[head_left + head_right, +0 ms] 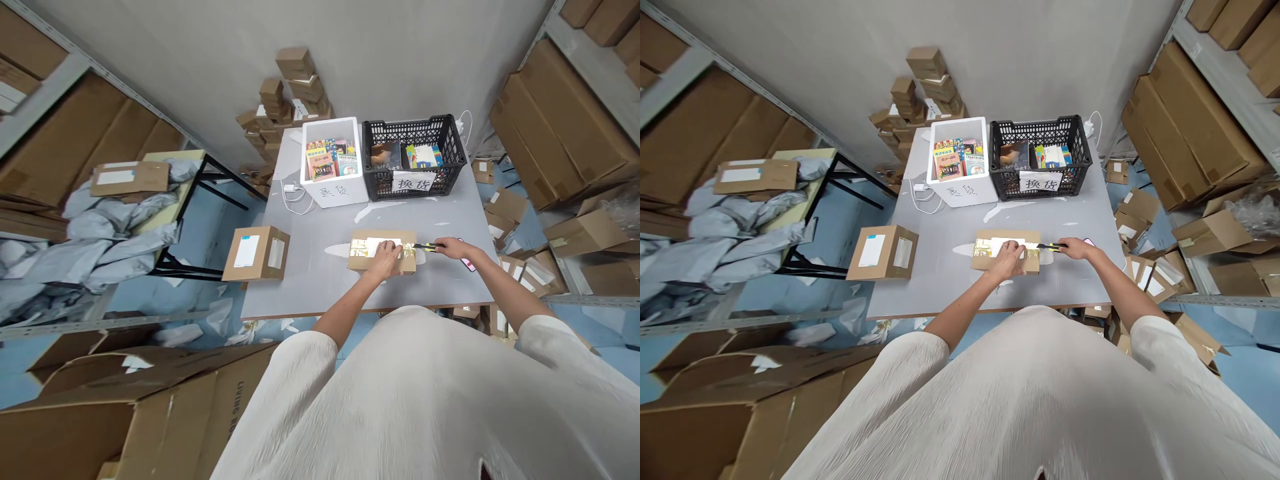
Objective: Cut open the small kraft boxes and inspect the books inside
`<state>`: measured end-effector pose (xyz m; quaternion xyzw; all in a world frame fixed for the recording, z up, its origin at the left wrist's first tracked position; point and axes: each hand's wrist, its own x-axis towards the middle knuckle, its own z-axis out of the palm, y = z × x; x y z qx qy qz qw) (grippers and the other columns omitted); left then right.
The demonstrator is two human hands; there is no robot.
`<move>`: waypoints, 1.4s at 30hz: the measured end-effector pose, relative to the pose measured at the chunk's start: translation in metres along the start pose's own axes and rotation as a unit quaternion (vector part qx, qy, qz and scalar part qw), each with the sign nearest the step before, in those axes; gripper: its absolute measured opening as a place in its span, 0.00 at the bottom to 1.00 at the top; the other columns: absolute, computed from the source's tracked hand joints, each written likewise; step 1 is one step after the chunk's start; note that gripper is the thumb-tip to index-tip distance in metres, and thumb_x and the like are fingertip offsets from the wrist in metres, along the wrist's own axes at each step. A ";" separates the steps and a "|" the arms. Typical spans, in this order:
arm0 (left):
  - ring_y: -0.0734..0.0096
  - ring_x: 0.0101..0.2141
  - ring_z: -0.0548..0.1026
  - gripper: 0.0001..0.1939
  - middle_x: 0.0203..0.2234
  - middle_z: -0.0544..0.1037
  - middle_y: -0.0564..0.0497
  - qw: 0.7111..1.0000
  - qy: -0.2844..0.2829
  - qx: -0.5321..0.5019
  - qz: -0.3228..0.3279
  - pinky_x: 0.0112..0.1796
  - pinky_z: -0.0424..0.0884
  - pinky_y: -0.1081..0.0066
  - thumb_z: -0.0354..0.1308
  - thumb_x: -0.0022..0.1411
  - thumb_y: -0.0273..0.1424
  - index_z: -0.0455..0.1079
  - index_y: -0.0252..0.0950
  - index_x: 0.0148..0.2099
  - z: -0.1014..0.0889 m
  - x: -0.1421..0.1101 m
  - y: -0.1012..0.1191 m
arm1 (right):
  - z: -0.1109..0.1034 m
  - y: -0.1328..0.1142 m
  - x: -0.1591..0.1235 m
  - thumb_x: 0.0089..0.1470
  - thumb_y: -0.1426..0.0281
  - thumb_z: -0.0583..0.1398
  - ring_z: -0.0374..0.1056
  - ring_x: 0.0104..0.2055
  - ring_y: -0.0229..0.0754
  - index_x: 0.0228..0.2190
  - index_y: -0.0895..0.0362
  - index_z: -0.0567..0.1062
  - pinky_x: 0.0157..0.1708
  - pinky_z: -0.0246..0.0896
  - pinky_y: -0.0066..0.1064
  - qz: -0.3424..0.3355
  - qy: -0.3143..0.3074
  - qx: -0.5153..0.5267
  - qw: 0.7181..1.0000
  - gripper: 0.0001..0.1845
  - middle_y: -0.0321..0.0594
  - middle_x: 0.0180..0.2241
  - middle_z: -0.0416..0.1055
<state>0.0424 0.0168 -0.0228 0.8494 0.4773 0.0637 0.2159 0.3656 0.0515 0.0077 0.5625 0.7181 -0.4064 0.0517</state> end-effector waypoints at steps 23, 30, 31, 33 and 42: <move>0.38 0.63 0.69 0.44 0.57 0.73 0.41 1.000 -0.010 0.024 0.007 0.65 0.64 0.46 0.85 0.43 0.37 0.68 0.43 0.59 -0.002 0.003 0.001 | 0.011 -0.010 -0.003 0.58 0.46 0.66 0.69 0.33 0.43 0.47 0.51 0.84 0.33 0.65 0.31 -0.011 -0.066 0.121 0.990 0.26 0.39 0.33 0.77; 0.38 0.63 0.68 0.43 0.57 0.73 0.40 0.999 -0.011 0.036 0.009 0.65 0.64 0.46 0.85 0.44 0.38 0.68 0.43 0.59 0.000 0.004 -0.002 | 0.031 -0.002 -0.021 0.62 0.44 0.61 0.69 0.36 0.44 0.45 0.53 0.82 0.36 0.66 0.30 -0.029 -0.031 0.160 0.986 0.27 0.37 0.33 0.75; 0.38 0.63 0.68 0.43 0.57 0.73 0.40 0.999 -0.011 0.035 0.008 0.65 0.64 0.46 0.85 0.44 0.38 0.68 0.43 0.59 0.000 0.004 -0.002 | 0.034 0.000 -0.024 0.62 0.44 0.61 0.68 0.36 0.44 0.45 0.53 0.82 0.35 0.65 0.30 -0.031 -0.027 0.163 0.986 0.27 0.37 0.32 0.75; 0.38 0.64 0.68 0.43 0.56 0.73 0.40 0.999 -0.013 0.033 0.008 0.65 0.64 0.46 0.86 0.44 0.39 0.69 0.42 0.59 0.001 0.004 -0.002 | 0.038 0.002 -0.027 0.62 0.45 0.62 0.68 0.35 0.43 0.46 0.54 0.82 0.34 0.65 0.29 -0.035 -0.015 0.170 0.985 0.27 0.37 0.32 0.75; 0.39 0.63 0.69 0.42 0.57 0.74 0.41 0.999 -0.016 0.050 0.004 0.65 0.65 0.48 0.85 0.46 0.39 0.70 0.43 0.60 0.000 0.007 0.000 | 0.061 -0.012 -0.019 0.63 0.53 0.61 0.66 0.32 0.42 0.47 0.54 0.83 0.32 0.63 0.30 -0.035 0.078 0.204 0.975 0.21 0.37 0.33 0.77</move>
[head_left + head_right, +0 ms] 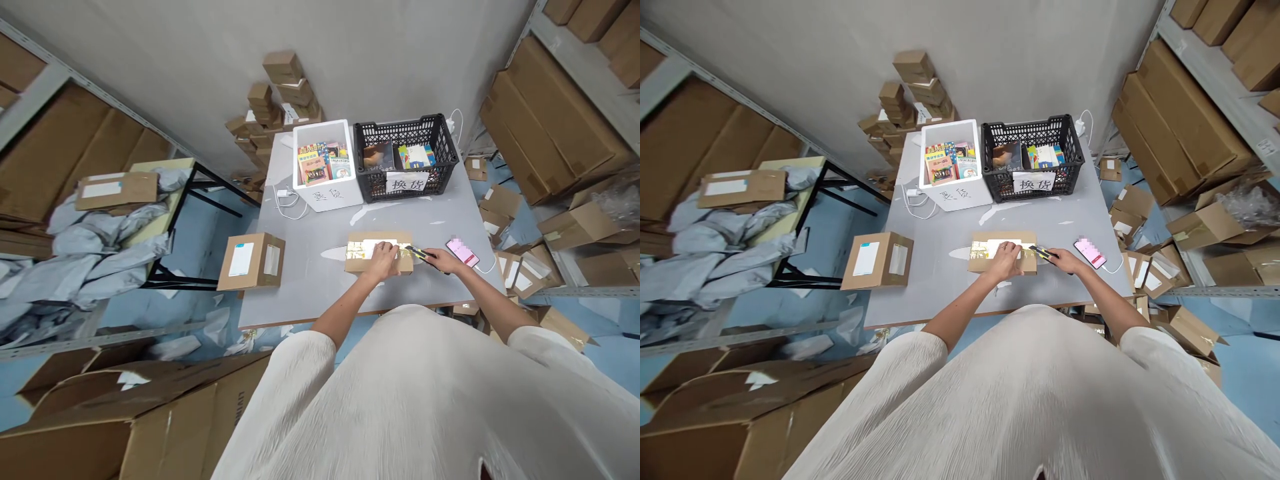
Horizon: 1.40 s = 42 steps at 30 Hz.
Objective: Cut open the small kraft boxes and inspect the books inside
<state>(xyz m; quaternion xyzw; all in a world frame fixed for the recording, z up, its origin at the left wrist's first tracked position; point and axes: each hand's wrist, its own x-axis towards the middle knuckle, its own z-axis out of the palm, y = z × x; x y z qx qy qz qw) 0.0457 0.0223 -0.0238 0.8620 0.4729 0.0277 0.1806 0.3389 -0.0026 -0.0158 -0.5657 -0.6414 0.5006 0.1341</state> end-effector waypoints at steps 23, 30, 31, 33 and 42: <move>0.40 0.63 0.69 0.44 0.57 0.74 0.40 1.000 0.006 -0.007 0.011 0.65 0.64 0.47 0.85 0.46 0.40 0.70 0.42 0.62 0.001 -0.001 -0.002 | -0.008 0.012 -0.014 0.60 0.45 0.65 0.66 0.32 0.42 0.46 0.55 0.83 0.30 0.63 0.28 0.003 -0.024 0.013 1.000 0.27 0.36 0.30 0.75; 0.39 0.64 0.67 0.49 0.58 0.72 0.39 1.000 -0.028 -0.003 -0.002 0.67 0.59 0.47 0.85 0.48 0.39 0.68 0.44 0.68 -0.006 0.002 0.004 | -0.002 0.012 -0.012 0.60 0.44 0.62 0.65 0.32 0.40 0.43 0.54 0.81 0.29 0.61 0.27 0.006 -0.025 0.036 0.999 0.26 0.36 0.31 0.73; 0.39 0.64 0.66 0.48 0.58 0.72 0.39 0.999 -0.037 0.000 -0.004 0.66 0.59 0.47 0.85 0.48 0.38 0.69 0.45 0.67 -0.007 0.003 0.005 | -0.002 0.012 -0.011 0.60 0.44 0.62 0.65 0.31 0.40 0.42 0.53 0.81 0.29 0.61 0.27 0.005 -0.027 0.039 0.999 0.26 0.36 0.31 0.73; 0.39 0.64 0.66 0.47 0.59 0.70 0.39 0.999 -0.053 0.008 -0.007 0.66 0.59 0.46 0.85 0.49 0.39 0.69 0.46 0.67 -0.009 0.005 0.007 | -0.003 0.013 -0.008 0.60 0.45 0.63 0.65 0.31 0.40 0.42 0.53 0.81 0.28 0.60 0.27 0.006 -0.032 0.042 0.999 0.25 0.36 0.31 0.73; 0.37 0.64 0.65 0.46 0.62 0.68 0.38 0.997 -0.076 0.032 -0.007 0.66 0.59 0.40 0.81 0.55 0.38 0.65 0.51 0.71 -0.013 0.004 0.011 | -0.008 0.006 0.005 0.59 0.48 0.64 0.65 0.29 0.40 0.43 0.51 0.83 0.26 0.59 0.26 0.022 -0.040 0.015 0.999 0.22 0.35 0.28 0.73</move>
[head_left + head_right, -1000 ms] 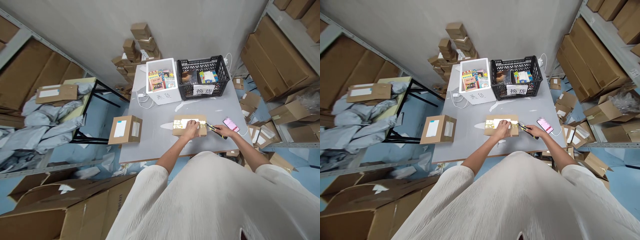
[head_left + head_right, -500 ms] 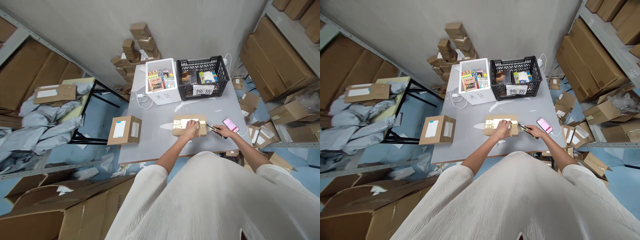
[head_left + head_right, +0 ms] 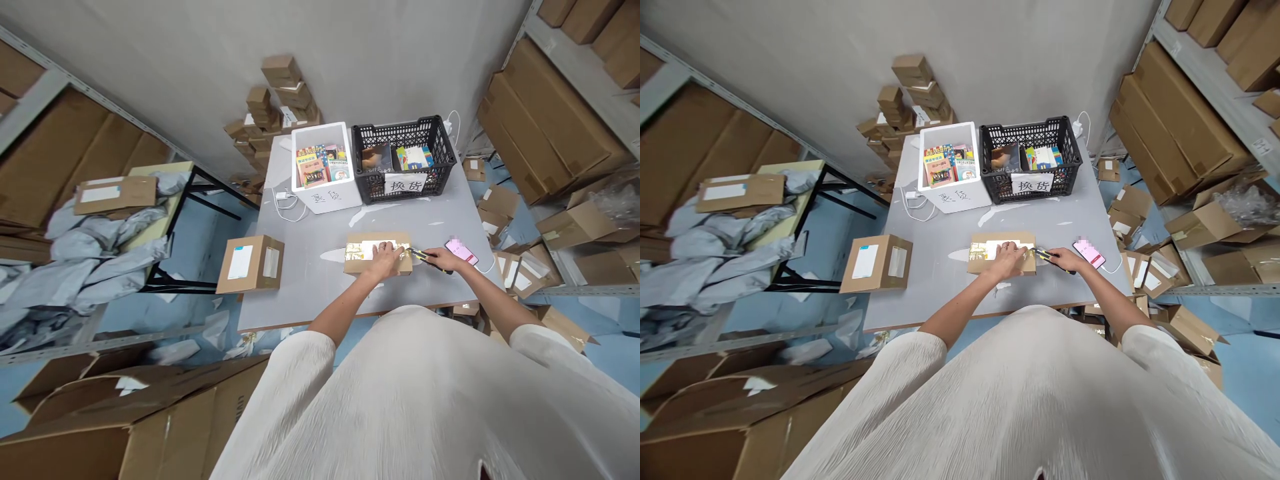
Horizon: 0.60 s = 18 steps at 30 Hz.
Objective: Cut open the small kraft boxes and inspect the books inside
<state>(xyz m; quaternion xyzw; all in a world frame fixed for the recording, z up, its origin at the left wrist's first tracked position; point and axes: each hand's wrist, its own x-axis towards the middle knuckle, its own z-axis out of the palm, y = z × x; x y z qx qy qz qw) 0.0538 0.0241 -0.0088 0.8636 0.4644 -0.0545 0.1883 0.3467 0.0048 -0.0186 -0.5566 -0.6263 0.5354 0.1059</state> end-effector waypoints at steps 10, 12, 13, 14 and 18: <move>0.39 0.62 0.67 0.44 0.59 0.70 0.39 0.999 0.031 -0.008 0.016 0.65 0.60 0.43 0.80 0.57 0.38 0.66 0.49 0.71 0.000 -0.008 0.001 | 0.001 -0.009 -0.004 0.59 0.50 0.64 0.66 0.30 0.40 0.45 0.52 0.83 0.27 0.61 0.26 -0.013 -0.006 0.007 1.000 0.21 0.34 0.28 0.74; 0.41 0.61 0.67 0.44 0.59 0.70 0.39 0.999 0.031 -0.003 0.017 0.65 0.61 0.44 0.80 0.57 0.38 0.66 0.48 0.71 0.000 -0.009 0.001 | -0.001 -0.010 -0.006 0.59 0.48 0.65 0.66 0.30 0.41 0.43 0.52 0.83 0.27 0.62 0.27 -0.016 -0.013 0.010 1.000 0.21 0.35 0.27 0.73; 0.41 0.61 0.67 0.43 0.59 0.69 0.39 0.999 0.031 0.000 0.018 0.64 0.61 0.44 0.80 0.58 0.39 0.66 0.48 0.71 0.000 -0.009 0.001 | -0.001 -0.010 -0.007 0.59 0.48 0.65 0.66 0.30 0.41 0.42 0.52 0.83 0.27 0.62 0.27 -0.017 -0.016 0.010 1.000 0.22 0.34 0.27 0.73; 0.41 0.61 0.67 0.43 0.59 0.69 0.38 0.999 0.030 0.004 0.019 0.64 0.61 0.44 0.80 0.58 0.39 0.66 0.47 0.71 0.000 -0.010 0.001 | -0.001 -0.011 -0.009 0.59 0.47 0.65 0.66 0.29 0.40 0.41 0.52 0.82 0.27 0.61 0.27 -0.018 -0.018 0.009 1.000 0.23 0.34 0.26 0.72; 0.40 0.62 0.67 0.43 0.59 0.69 0.37 0.999 0.029 0.008 0.022 0.65 0.61 0.44 0.79 0.59 0.39 0.65 0.45 0.71 -0.001 -0.011 0.002 | 0.000 -0.009 -0.017 0.59 0.46 0.65 0.64 0.29 0.39 0.43 0.54 0.82 0.27 0.60 0.27 -0.014 -0.017 0.002 1.000 0.25 0.33 0.26 0.71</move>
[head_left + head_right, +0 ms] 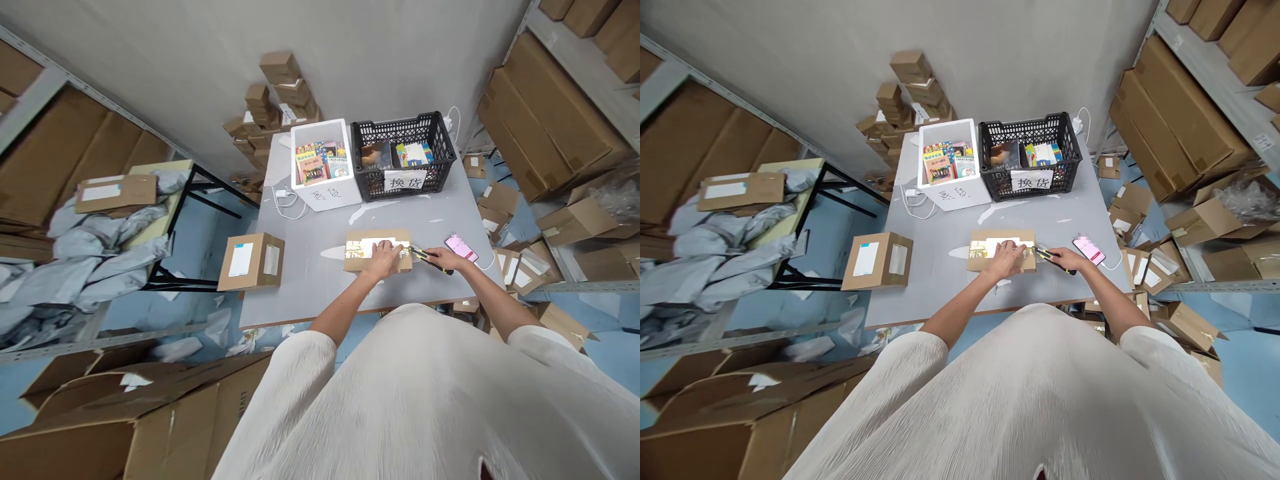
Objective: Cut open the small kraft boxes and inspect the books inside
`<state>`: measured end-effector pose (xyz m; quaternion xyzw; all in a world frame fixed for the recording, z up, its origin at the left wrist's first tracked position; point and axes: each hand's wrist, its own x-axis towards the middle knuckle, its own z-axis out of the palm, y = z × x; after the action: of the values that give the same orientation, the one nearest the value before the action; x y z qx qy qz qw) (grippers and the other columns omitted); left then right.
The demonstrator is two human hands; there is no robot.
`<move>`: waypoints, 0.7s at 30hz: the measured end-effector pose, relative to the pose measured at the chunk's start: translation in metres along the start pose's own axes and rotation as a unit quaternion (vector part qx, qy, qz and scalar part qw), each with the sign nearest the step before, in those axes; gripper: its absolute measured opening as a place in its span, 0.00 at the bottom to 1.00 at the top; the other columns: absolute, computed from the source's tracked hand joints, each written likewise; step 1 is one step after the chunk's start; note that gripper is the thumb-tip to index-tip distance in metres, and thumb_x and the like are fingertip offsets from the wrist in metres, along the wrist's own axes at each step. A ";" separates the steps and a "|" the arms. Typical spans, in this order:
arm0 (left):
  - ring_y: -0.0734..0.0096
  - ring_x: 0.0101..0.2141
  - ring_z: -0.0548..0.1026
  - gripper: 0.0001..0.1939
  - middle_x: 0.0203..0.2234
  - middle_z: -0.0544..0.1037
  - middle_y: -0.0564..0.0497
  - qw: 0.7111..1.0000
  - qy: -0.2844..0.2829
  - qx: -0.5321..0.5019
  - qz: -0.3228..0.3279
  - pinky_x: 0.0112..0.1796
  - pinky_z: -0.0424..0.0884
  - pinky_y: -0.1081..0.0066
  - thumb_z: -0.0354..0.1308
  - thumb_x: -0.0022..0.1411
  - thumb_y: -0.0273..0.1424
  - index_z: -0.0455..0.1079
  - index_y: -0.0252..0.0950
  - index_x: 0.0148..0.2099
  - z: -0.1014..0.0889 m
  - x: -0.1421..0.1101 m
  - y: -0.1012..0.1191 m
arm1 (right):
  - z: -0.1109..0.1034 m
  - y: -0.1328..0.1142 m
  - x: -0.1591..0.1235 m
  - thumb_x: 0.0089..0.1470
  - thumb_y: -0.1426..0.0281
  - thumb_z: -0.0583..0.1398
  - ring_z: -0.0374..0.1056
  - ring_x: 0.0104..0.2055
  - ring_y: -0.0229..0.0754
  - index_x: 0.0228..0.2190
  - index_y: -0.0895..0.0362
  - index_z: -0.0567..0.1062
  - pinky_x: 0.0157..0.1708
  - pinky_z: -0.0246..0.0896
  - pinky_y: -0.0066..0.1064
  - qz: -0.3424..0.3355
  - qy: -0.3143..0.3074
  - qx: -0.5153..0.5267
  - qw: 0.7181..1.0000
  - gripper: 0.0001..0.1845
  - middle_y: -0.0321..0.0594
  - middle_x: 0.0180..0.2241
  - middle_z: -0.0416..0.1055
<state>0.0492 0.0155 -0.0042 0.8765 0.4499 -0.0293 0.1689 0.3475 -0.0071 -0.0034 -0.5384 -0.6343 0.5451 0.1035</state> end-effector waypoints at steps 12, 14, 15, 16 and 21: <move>0.39 0.64 0.68 0.43 0.64 0.68 0.38 0.999 0.011 -0.028 0.012 0.66 0.60 0.46 0.80 0.57 0.39 0.66 0.48 0.70 -0.005 0.002 -0.006 | 0.010 0.015 -0.007 0.61 0.46 0.64 0.70 0.33 0.42 0.38 0.53 0.79 0.32 0.67 0.30 0.010 0.038 0.018 0.999 0.22 0.39 0.32 0.76; 0.39 0.65 0.68 0.47 0.66 0.68 0.38 0.999 0.017 -0.039 0.013 0.67 0.60 0.46 0.80 0.57 0.39 0.63 0.48 0.73 -0.004 0.001 -0.008 | 0.006 0.016 -0.007 0.62 0.46 0.63 0.70 0.32 0.42 0.35 0.53 0.77 0.31 0.66 0.29 0.026 0.058 0.024 0.998 0.23 0.38 0.31 0.76; 0.39 0.65 0.68 0.51 0.66 0.67 0.37 0.999 0.020 -0.043 0.012 0.67 0.60 0.46 0.80 0.56 0.39 0.59 0.48 0.76 -0.003 0.001 -0.008 | 0.004 0.016 -0.008 0.63 0.46 0.63 0.71 0.33 0.42 0.35 0.53 0.76 0.31 0.67 0.29 0.035 0.072 0.029 0.996 0.23 0.38 0.31 0.76; 0.39 0.65 0.68 0.56 0.67 0.67 0.36 0.999 0.022 -0.047 0.010 0.67 0.60 0.46 0.80 0.56 0.39 0.55 0.48 0.79 -0.002 0.000 -0.008 | 0.002 0.016 -0.009 0.63 0.46 0.63 0.72 0.33 0.42 0.35 0.53 0.75 0.31 0.67 0.29 0.043 0.086 0.035 0.995 0.22 0.39 0.32 0.77; 0.38 0.66 0.70 0.49 0.71 0.65 0.34 0.998 0.041 -0.054 -0.018 0.67 0.61 0.45 0.69 0.68 0.46 0.50 0.45 0.82 -0.003 0.004 -0.003 | 0.006 0.012 -0.016 0.67 0.48 0.62 0.76 0.33 0.42 0.52 0.53 0.75 0.30 0.68 0.29 0.061 0.102 0.081 0.990 0.24 0.40 0.37 0.81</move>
<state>0.0486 0.0214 -0.0027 0.8583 0.4730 0.0278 0.1969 0.3567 -0.0253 -0.0082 -0.6190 -0.5401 0.5419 0.1776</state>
